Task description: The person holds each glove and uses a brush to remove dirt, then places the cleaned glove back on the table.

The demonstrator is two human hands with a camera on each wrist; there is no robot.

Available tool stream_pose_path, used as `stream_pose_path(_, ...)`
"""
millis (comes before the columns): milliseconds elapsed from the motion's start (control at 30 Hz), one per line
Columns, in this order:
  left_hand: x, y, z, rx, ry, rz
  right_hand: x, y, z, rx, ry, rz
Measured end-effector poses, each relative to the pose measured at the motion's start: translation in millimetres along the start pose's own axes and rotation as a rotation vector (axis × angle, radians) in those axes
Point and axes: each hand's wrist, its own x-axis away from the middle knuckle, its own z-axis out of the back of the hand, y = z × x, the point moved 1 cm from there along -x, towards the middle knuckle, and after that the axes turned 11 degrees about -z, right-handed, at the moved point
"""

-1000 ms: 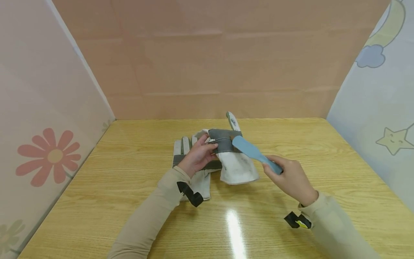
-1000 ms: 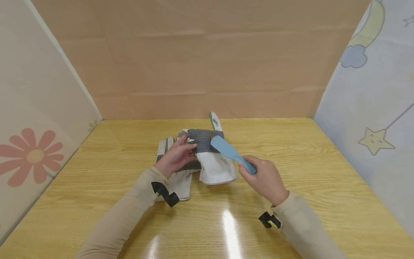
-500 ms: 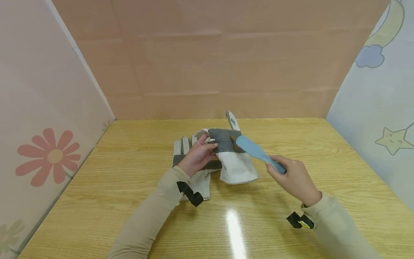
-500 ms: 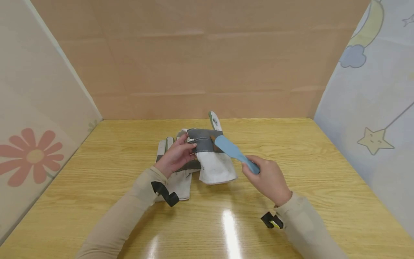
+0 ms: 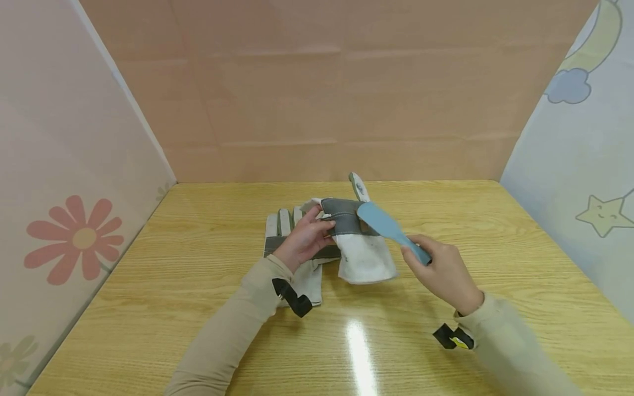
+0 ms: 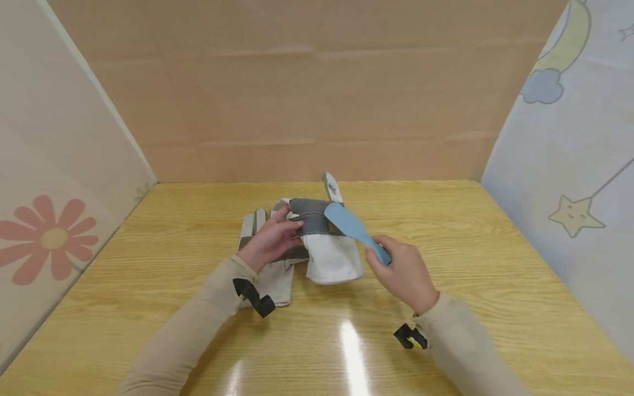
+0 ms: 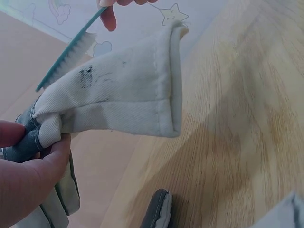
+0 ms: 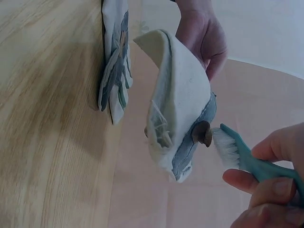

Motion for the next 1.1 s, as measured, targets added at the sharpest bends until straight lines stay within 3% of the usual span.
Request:
stream_pose_path(367,-0.6,-2.1,0.8,-0.012,0.002,-0.012,-0.7,-0.9,3.2,0.007,-0.009,-0.043)
stream_pose_path(533,-0.6,-3.2,0.0,-0.017,-0.012,-0.011,-3.0,-3.7,-1.3,-0.043,-0.019,-0.021)
stream_pose_path(700,0.1,-3.2,-1.3,-0.022,-0.025,-0.009,-4.5,-4.0,-4.5,-0.013,-0.021,0.007)
stream_pose_path(900,-0.7,-2.0,-0.5,-0.009,-0.015,-0.013,-2.9,-1.1,0.0,0.021,-0.001,-0.006)
stream_pose_path(1100,-1.6,-2.6,0.1,-0.014,-0.027,-0.014,-1.4,-2.3,1.9,-0.017,0.010,-0.015)
